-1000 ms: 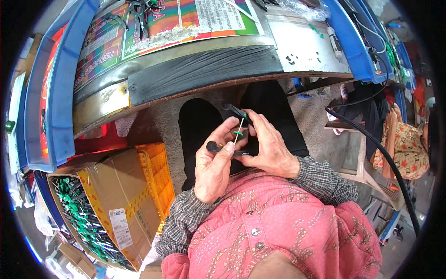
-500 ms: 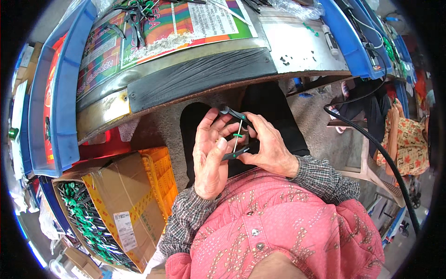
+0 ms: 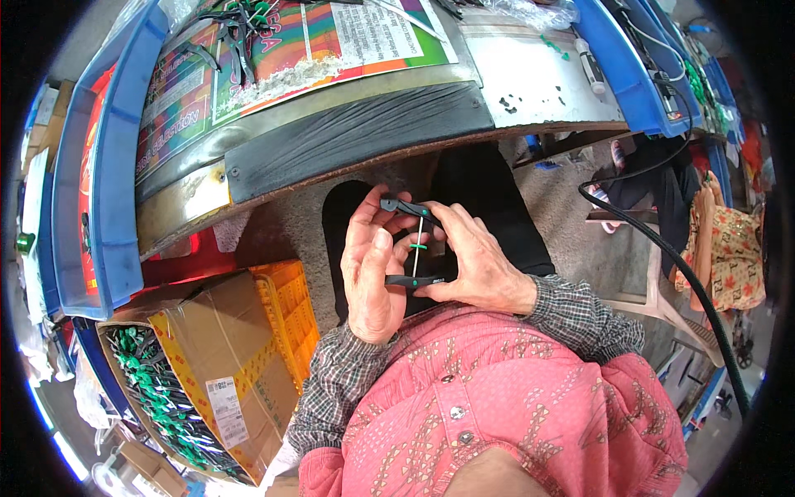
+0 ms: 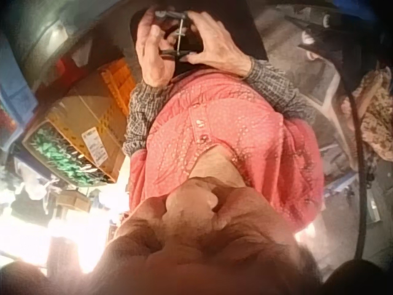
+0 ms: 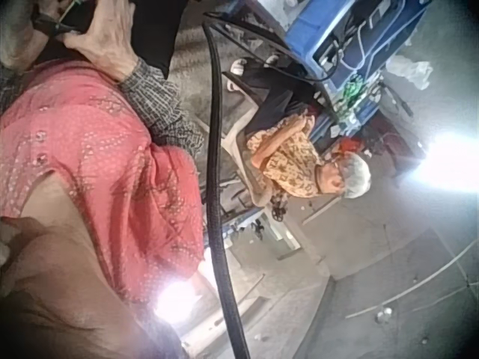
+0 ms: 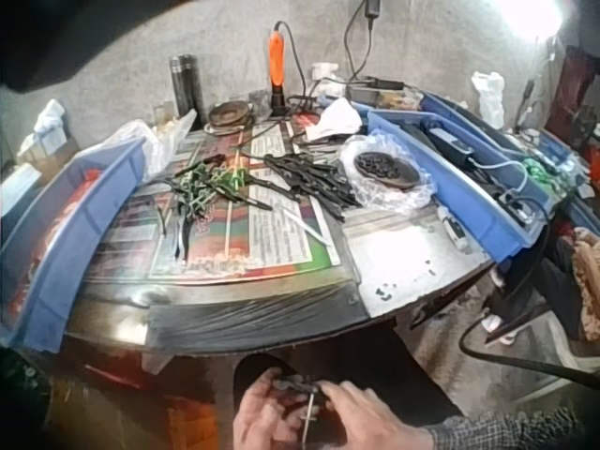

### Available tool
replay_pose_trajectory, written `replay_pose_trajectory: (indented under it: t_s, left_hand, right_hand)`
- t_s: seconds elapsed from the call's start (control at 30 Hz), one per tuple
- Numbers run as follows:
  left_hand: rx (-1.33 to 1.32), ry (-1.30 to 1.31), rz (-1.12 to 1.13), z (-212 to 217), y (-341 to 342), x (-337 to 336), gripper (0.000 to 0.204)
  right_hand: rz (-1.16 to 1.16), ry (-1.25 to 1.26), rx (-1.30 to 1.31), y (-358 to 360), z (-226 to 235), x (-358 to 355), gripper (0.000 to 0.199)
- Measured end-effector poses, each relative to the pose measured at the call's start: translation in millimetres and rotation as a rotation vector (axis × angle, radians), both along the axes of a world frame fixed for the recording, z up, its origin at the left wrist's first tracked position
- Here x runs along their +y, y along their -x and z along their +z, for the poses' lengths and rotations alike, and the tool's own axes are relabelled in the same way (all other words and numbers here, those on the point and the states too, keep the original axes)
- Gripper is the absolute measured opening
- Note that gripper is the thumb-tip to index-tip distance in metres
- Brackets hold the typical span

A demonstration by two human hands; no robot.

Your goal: The person assembles small plastic components by hand, inserting a green pin into a black housing.

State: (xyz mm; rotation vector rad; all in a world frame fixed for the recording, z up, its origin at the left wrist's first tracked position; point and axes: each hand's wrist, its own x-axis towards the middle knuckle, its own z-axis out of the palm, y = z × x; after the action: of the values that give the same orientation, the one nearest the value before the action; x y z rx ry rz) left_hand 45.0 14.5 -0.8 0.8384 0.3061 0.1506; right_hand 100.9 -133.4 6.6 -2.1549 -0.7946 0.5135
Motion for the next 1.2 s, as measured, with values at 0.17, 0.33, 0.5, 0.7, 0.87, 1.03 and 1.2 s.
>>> replay_pose_trajectory:
  t_s: [0.17, 0.33, 0.5, 0.7, 0.87, 1.03, 1.2]
  left_hand:
    - [-0.018, 0.030, 0.014, -4, 1, 0, 0.055]
    - [0.003, -0.001, 0.048, -12, 3, -1, 0.055]
    - [-0.014, -0.011, 0.095, -14, 3, -2, 0.048]
    - [-0.038, 0.004, 0.150, -20, 2, -3, 0.044]
    - [-0.045, -0.015, 0.173, -19, 0, -5, 0.043]
    - [-0.044, -0.028, 0.176, -20, 0, -4, 0.044]
    - [-0.064, -0.010, 0.189, -23, -1, -4, 0.043]
  right_hand:
    - [0.018, -0.010, 0.007, 0, 1, 1, 0.094]
    - [0.032, -0.028, -0.012, 0, 0, 1, 0.091]
    - [0.038, -0.025, -0.025, -1, -3, 1, 0.094]
    - [0.047, -0.045, -0.050, 0, -2, 3, 0.091]
    - [0.039, -0.072, -0.061, 1, -4, 3, 0.091]
    - [0.036, -0.073, -0.074, 1, -5, 3, 0.090]
    - [0.032, -0.074, -0.092, 1, -6, 3, 0.089]
